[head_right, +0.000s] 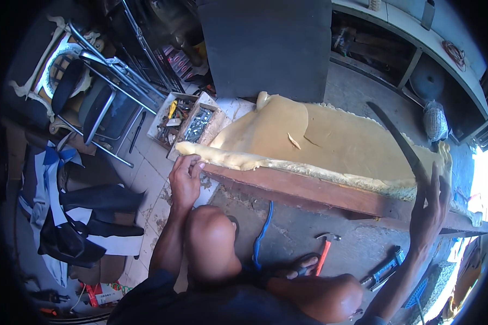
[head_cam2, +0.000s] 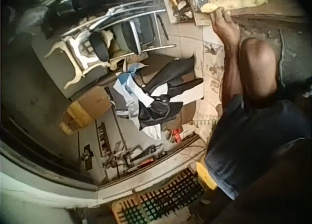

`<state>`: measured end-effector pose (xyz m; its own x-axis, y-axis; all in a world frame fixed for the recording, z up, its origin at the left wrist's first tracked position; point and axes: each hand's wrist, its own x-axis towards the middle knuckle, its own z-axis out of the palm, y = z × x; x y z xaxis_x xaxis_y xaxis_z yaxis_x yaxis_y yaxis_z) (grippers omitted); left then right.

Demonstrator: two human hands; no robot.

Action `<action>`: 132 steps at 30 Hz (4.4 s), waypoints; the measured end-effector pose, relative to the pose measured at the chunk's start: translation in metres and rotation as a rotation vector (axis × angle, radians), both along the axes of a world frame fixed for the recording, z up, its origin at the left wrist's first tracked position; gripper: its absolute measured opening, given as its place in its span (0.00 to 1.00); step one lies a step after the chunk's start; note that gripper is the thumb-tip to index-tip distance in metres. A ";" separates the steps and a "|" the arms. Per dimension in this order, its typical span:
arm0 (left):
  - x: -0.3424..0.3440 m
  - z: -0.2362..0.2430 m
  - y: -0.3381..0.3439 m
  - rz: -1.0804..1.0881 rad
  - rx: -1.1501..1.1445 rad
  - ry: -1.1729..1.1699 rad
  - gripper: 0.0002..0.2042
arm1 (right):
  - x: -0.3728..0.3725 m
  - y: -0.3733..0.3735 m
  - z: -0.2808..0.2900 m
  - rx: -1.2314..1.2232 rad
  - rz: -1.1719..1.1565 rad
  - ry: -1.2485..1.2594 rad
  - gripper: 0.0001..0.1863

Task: The person positions foam padding onto a wooden frame and secures it using a pneumatic staple gun, followed by a hammer and a knife for trimming.

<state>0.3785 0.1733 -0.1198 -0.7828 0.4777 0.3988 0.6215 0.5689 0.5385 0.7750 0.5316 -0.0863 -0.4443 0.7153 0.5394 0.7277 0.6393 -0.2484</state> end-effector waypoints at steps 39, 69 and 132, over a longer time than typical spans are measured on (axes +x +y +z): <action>-0.096 -0.086 0.022 -0.383 0.908 -1.354 0.19 | -0.150 -0.185 0.059 -1.404 0.474 -0.314 0.23; -0.089 -0.100 0.029 -0.364 1.095 -1.126 0.16 | -0.299 -0.256 0.073 -0.512 0.786 -0.310 0.16; 0.514 -0.019 0.570 -2.069 -0.402 0.124 0.53 | 0.260 -0.085 -0.251 -1.070 -1.212 0.626 0.36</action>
<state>0.8925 0.7436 -0.1392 0.8859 0.4581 0.0730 0.3622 -0.7815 0.5080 1.0355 0.4464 -0.3376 0.6461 0.5841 -0.4913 0.2663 -0.7757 -0.5721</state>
